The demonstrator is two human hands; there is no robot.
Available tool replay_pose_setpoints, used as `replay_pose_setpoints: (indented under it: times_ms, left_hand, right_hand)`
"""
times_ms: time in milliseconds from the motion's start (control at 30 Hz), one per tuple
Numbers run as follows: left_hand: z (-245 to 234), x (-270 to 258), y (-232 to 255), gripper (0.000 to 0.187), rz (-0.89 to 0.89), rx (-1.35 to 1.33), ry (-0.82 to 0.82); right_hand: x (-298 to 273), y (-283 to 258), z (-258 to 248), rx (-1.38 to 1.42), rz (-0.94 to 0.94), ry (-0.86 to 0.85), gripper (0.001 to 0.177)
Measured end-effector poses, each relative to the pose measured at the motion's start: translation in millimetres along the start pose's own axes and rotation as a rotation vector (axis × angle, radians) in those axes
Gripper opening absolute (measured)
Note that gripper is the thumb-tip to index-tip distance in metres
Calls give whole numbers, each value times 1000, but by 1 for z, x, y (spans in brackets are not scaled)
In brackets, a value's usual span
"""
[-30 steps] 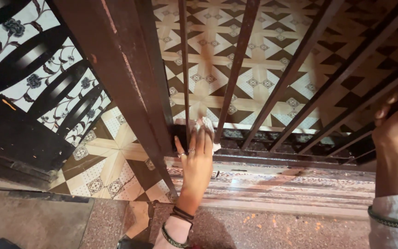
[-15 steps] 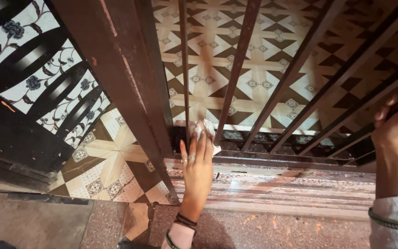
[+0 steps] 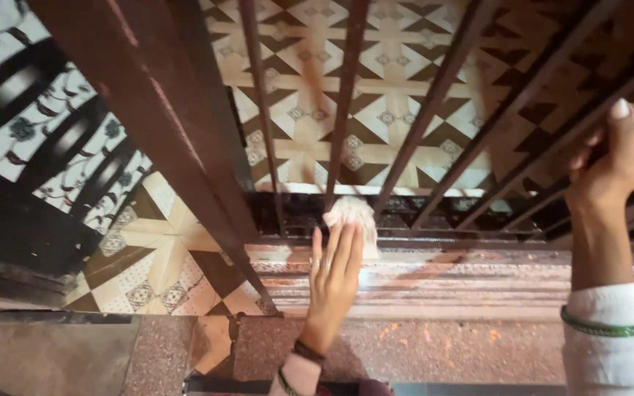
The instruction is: The person wipes the horizontal and vertical bars of a dark metal security grille with a white cloth. They systematically clean the lower section of the grille, moving the cloth back and forth along the bars to remove dust or grime.
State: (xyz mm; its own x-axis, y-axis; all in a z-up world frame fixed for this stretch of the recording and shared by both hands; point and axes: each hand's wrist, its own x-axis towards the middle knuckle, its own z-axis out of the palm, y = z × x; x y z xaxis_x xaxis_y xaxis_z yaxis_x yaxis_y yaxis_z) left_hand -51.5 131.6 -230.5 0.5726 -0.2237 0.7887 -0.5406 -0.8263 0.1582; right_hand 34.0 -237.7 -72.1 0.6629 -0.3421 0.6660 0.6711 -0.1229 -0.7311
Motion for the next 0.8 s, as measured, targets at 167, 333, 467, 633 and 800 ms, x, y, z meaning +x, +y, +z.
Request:
replay_pose_setpoints:
  times_ms: [167, 333, 467, 633, 800]
  left_hand:
    - [16, 39, 7, 45, -104, 80, -97]
    - [27, 41, 4, 42, -167, 108, -156]
    - [24, 24, 13, 47, -174, 65, -116]
    - [20, 15, 18, 51, -164, 76, -120]
    - [25, 27, 11, 53, -170, 112, -160]
  right_hand:
    - [0, -19, 14, -14, 84, 15, 40]
    - [-12, -21, 23, -52, 73, -9, 36]
    - [-13, -17, 21, -39, 62, -34, 43]
    - [-10, -15, 19, -24, 46, -68, 49]
    - [-10, -17, 19, -24, 34, -102, 54]
